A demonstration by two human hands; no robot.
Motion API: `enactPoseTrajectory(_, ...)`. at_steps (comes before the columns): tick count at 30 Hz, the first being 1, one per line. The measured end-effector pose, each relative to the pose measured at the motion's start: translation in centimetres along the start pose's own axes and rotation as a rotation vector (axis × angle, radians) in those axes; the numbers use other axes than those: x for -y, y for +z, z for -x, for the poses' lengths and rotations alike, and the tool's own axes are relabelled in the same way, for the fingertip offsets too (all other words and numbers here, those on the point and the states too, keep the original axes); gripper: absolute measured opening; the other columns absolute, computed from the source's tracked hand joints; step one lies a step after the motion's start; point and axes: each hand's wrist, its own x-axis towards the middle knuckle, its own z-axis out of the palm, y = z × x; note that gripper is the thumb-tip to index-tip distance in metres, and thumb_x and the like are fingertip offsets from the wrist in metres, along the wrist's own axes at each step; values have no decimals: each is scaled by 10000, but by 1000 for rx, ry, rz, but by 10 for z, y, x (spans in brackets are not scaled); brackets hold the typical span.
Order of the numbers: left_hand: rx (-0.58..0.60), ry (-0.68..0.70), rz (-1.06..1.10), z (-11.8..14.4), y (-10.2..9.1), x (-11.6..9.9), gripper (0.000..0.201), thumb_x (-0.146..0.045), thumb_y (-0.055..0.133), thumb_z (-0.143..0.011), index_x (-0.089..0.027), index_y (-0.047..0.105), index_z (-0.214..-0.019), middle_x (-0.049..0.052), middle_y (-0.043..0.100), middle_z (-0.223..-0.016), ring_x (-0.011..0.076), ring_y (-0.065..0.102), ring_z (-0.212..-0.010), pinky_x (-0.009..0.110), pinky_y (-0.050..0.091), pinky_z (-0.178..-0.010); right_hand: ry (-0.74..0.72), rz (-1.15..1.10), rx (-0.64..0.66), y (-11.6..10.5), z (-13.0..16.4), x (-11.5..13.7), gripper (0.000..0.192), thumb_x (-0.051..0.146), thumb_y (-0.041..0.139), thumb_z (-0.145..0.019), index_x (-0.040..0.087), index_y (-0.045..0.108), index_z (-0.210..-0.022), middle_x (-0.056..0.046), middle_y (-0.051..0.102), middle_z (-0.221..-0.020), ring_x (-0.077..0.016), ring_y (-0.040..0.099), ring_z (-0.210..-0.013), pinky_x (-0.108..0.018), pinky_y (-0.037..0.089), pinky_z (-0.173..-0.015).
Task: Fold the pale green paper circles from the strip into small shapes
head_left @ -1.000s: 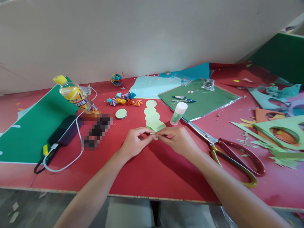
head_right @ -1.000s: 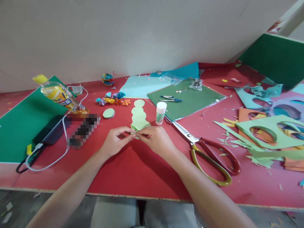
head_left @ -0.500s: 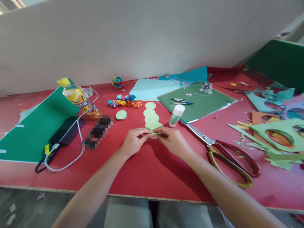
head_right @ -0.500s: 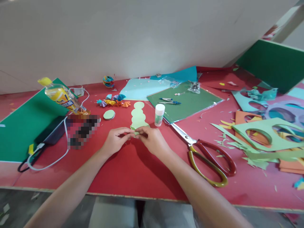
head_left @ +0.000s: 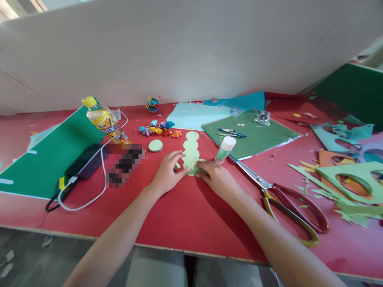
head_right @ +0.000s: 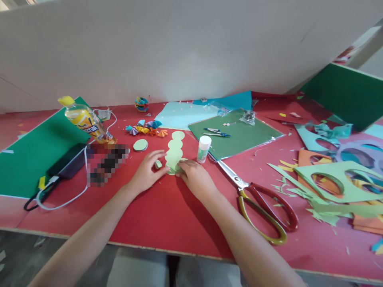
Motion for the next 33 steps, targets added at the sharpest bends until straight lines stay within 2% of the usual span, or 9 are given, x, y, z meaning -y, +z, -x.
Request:
enactPoseTrajectory(3, 134, 111, -122, 1, 6, 2, 285, -263, 650, -758, -219, 618, -1038, 63, 633, -1109, 214, 546, -1060, 398, 366, -979, 23, 32, -25, 0, 0, 1, 224, 126, 550, -817, 202, 631, -1012, -88, 672, -1037, -243, 605, -971, -363, 465, -828)
enactPoseTrajectory(5, 126, 105, -141, 1, 6, 1, 218, -206, 639, -749, -221, 637, -967, 36, 675, -981, 202, 590, -943, 409, 356, -981, 21, 44, -39, -2, 1, 1, 219, 103, 531, -818, 204, 649, -973, -74, 688, -983, -236, 609, -927, -356, 460, -813)
enactPoseTrajectory(8, 33, 49, -186, 1, 2, -1, 227, -144, 575, -750, -212, 623, -961, 41, 670, -977, 216, 587, -937, 458, 292, -1020, 0, 29, -46, -3, 1, 2, 215, 90, 502, -832, 209, 671, -890, -52, 700, -929, -222, 613, -891, -350, 452, -820)
enactPoseTrajectory(11, -117, -18, -251, 2, -4, -5, 306, -92, 503, -747, -200, 592, -1019, 81, 598, -1155, 256, 513, -1101, 507, 202, -1060, 11, 30, -69, -2, 0, 2, 149, 179, 568, -827, 191, 670, -934, -74, 686, -965, -235, 608, -900, -367, 454, -822)
enactPoseTrajectory(15, -214, -11, -293, 4, -7, -11, 389, -58, 472, -730, -212, 562, -1076, 74, 520, -1271, 248, 463, -1170, 471, 242, -1060, 12, 97, -78, 1, -1, 3, 143, 238, 617, -806, 189, 697, -914, -90, 662, -986, -255, 592, -911, -394, 444, -834)
enactPoseTrajectory(19, -144, 26, -226, 6, -1, -15, 253, -134, 470, -795, -213, 590, -1003, 60, 567, -1196, 223, 498, -1123, 437, 303, -1030, -6, 134, -75, 1, -1, 4, 168, 127, 565, -811, 212, 708, -833, -59, 669, -922, -229, 584, -854, -379, 437, -810)
enactPoseTrajectory(23, -29, 69, -138, 7, 7, -13, 228, -200, 494, -828, -198, 590, -1035, 70, 593, -1168, 207, 511, -1114, 383, 361, -994, -9, 159, -66, 0, -2, 6, 191, 83, 548, -803, 205, 694, -810, -54, 673, -897, -230, 582, -826, -383, 437, -805)
enactPoseTrajectory(28, 85, 50, -189, 7, 11, -9, 270, -269, 566, -823, -210, 580, -1085, 59, 645, -1129, 201, 570, -1070, 463, 158, -1093, -67, 81, -36, -1, -4, 7, 150, 90, 522, -829, 176, 644, -814, -91, 638, -1117, -246, 560, -1036, -374, 428, -888)
enactPoseTrajectory(33, 80, -19, -215, 7, 11, -7, 296, -279, 587, -807, -220, 585, -1097, 58, 662, -1094, 213, 589, -1038, 491, 107, -1092, -43, 40, 38, -3, -6, 7, 165, 65, 518, -829, 174, 621, -897, -74, 690, -955, -216, 613, -929, -333, 446, -813)
